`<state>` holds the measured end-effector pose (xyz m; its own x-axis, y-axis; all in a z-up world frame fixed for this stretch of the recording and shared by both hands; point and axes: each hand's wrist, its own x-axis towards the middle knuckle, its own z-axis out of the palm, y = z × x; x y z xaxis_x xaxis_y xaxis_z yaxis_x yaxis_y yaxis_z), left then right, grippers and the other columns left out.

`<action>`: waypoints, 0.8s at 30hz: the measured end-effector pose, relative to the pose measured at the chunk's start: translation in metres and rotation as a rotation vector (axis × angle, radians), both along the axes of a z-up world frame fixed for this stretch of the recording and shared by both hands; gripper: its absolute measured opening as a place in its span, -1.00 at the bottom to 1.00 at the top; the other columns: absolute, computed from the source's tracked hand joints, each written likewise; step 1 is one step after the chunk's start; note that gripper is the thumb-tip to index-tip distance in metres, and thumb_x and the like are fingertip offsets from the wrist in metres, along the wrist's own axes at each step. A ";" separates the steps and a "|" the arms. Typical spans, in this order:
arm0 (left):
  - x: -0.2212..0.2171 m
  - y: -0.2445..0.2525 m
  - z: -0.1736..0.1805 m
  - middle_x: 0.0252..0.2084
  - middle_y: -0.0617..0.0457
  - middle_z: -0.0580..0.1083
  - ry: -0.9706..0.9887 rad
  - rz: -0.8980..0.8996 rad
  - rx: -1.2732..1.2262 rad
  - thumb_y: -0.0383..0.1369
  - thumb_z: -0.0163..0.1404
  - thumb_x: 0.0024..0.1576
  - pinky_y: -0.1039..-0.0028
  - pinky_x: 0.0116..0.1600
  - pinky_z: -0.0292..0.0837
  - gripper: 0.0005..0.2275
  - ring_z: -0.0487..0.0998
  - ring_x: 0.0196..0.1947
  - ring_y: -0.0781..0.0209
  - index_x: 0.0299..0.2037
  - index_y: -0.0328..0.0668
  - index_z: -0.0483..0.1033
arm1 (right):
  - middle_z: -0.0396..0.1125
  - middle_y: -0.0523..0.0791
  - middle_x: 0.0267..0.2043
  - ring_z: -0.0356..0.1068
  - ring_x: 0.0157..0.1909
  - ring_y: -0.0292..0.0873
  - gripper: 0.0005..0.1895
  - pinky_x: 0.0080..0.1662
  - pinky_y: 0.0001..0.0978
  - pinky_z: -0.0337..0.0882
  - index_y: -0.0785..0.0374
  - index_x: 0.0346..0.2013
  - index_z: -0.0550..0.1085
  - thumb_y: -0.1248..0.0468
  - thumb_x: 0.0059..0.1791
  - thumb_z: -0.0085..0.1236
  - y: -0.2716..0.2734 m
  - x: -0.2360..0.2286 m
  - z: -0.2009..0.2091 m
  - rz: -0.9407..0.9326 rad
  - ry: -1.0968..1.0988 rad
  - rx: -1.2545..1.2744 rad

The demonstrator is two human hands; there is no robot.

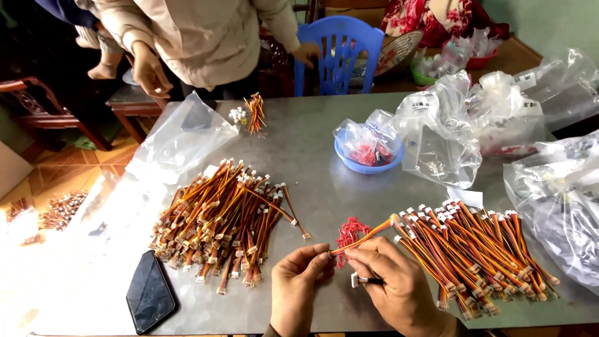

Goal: Assembling wiring harnesses by sliding small red rubber seals onto the ends of the wires at a production table.

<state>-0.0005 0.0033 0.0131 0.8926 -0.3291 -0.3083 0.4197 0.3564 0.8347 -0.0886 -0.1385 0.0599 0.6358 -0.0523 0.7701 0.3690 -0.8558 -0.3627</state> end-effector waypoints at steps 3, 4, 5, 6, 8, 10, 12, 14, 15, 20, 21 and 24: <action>0.003 -0.002 -0.012 -0.36 -0.28 0.65 -0.034 0.009 -0.029 -0.61 0.18 0.07 0.40 -0.21 0.57 -0.82 0.61 -0.39 0.09 -0.14 -0.57 0.69 | 0.37 -0.16 -0.29 0.38 -0.42 -0.40 -0.74 -0.21 -0.58 0.51 0.29 -0.09 0.56 0.52 -0.06 0.17 0.007 -0.003 0.002 0.124 -0.013 0.085; 0.003 -0.001 -0.009 -0.36 -0.28 0.65 -0.032 0.010 -0.029 -0.61 0.18 0.07 0.40 -0.21 0.57 -0.82 0.61 -0.39 0.09 -0.14 -0.57 0.69 | 0.37 -0.16 -0.29 0.38 -0.42 -0.40 -0.74 -0.21 -0.58 0.51 0.29 -0.09 0.56 0.52 -0.06 0.17 0.006 -0.002 0.000 0.125 -0.010 0.085; 0.002 -0.001 -0.006 -0.38 -0.25 0.65 -0.025 -0.012 -0.014 -0.60 0.19 0.07 0.42 -0.20 0.58 -0.82 0.58 -0.42 0.13 -0.15 -0.56 0.70 | 0.37 -0.19 -0.29 0.42 -0.38 -0.36 -0.74 -0.25 -0.52 0.51 0.26 -0.12 0.57 0.52 -0.07 0.18 0.005 -0.001 -0.001 0.053 0.006 0.010; 0.000 0.000 -0.004 -0.40 -0.22 0.64 -0.015 -0.037 0.004 -0.59 0.20 0.06 0.44 -0.19 0.60 -0.83 0.56 -0.45 0.16 -0.16 -0.54 0.71 | 0.37 -0.22 -0.29 0.46 -0.35 -0.32 -0.74 -0.30 -0.47 0.51 0.23 -0.15 0.58 0.53 -0.09 0.19 0.003 -0.001 -0.003 -0.021 0.027 -0.065; -0.005 0.001 0.003 -0.35 -0.22 0.66 -0.033 -0.072 -0.012 -0.60 0.20 0.06 0.47 -0.16 0.57 -0.83 0.59 -0.39 0.16 -0.17 -0.55 0.71 | 0.33 -0.24 -0.30 0.43 -0.37 -0.32 -0.75 -0.31 -0.46 0.48 0.17 -0.17 0.59 0.50 -0.09 0.20 0.000 -0.001 -0.012 -0.037 0.068 -0.045; -0.005 0.001 0.005 -0.31 -0.22 0.68 -0.057 -0.104 -0.029 -0.60 0.20 0.05 0.50 -0.13 0.55 -0.84 0.63 -0.33 0.16 -0.18 -0.55 0.71 | 0.30 -0.26 -0.32 0.40 -0.39 -0.33 -0.75 -0.33 -0.45 0.45 0.12 -0.19 0.60 0.47 -0.10 0.22 -0.002 0.001 -0.015 -0.050 0.102 -0.028; -0.004 0.000 0.001 -0.31 -0.23 0.68 -0.067 -0.155 -0.081 -0.60 0.20 0.05 0.44 -0.09 0.62 -0.83 0.67 -0.32 0.12 -0.17 -0.54 0.68 | 0.28 -0.25 -0.36 0.37 -0.40 -0.36 -0.72 -0.30 -0.56 0.45 0.16 -0.14 0.62 0.46 -0.11 0.26 -0.002 0.001 -0.015 0.025 0.128 0.075; -0.002 0.000 -0.004 -0.32 -0.22 0.68 -0.077 -0.176 -0.075 -0.58 0.21 0.05 0.45 -0.09 0.63 -0.83 0.66 -0.34 0.13 -0.18 -0.52 0.68 | 0.32 -0.25 -0.37 0.39 -0.39 -0.36 -0.74 -0.30 -0.58 0.43 0.15 -0.20 0.64 0.47 -0.14 0.29 -0.006 0.004 -0.016 0.079 0.163 0.181; -0.001 0.000 -0.007 -0.34 -0.21 0.67 -0.087 -0.198 -0.069 -0.57 0.22 0.04 0.45 -0.10 0.63 -0.84 0.66 -0.37 0.14 -0.18 -0.49 0.67 | 0.36 -0.24 -0.38 0.40 -0.37 -0.36 -0.75 -0.30 -0.59 0.41 0.15 -0.25 0.66 0.49 -0.17 0.32 -0.008 0.005 -0.017 0.134 0.198 0.287; 0.001 0.001 -0.008 -0.36 -0.22 0.66 -0.094 -0.246 -0.130 -0.55 0.20 0.06 0.43 -0.11 0.61 -0.82 0.67 -0.37 0.12 -0.15 -0.48 0.62 | 0.32 -0.23 -0.39 0.37 -0.35 -0.34 -0.68 -0.26 -0.59 0.42 0.15 -0.23 0.66 0.54 -0.21 0.30 -0.004 0.003 -0.027 0.125 0.165 0.363; 0.002 0.001 -0.009 -0.36 -0.27 0.66 -0.074 -0.257 -0.177 -0.56 0.20 0.06 0.40 -0.13 0.62 -0.79 0.68 -0.38 0.08 -0.11 -0.49 0.59 | 0.29 -0.21 -0.36 0.35 -0.32 -0.32 -0.59 -0.25 -0.59 0.44 0.18 -0.14 0.65 0.62 -0.18 0.20 -0.004 0.002 -0.029 0.184 0.156 0.371; 0.002 0.003 -0.002 -0.30 -0.31 0.65 -0.004 -0.244 -0.213 -0.61 0.18 0.06 0.33 -0.11 0.62 -0.81 0.67 -0.34 0.01 -0.12 -0.53 0.59 | 0.30 -0.18 -0.31 0.37 -0.29 -0.28 -0.52 -0.20 -0.54 0.46 0.15 -0.04 0.61 0.63 -0.16 0.14 -0.002 0.005 -0.033 0.204 0.124 0.297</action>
<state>0.0017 0.0061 0.0107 0.7807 -0.5901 -0.2058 0.5107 0.4126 0.7543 -0.0837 -0.1405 0.0273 0.7433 -0.1246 0.6573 0.4586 -0.6204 -0.6362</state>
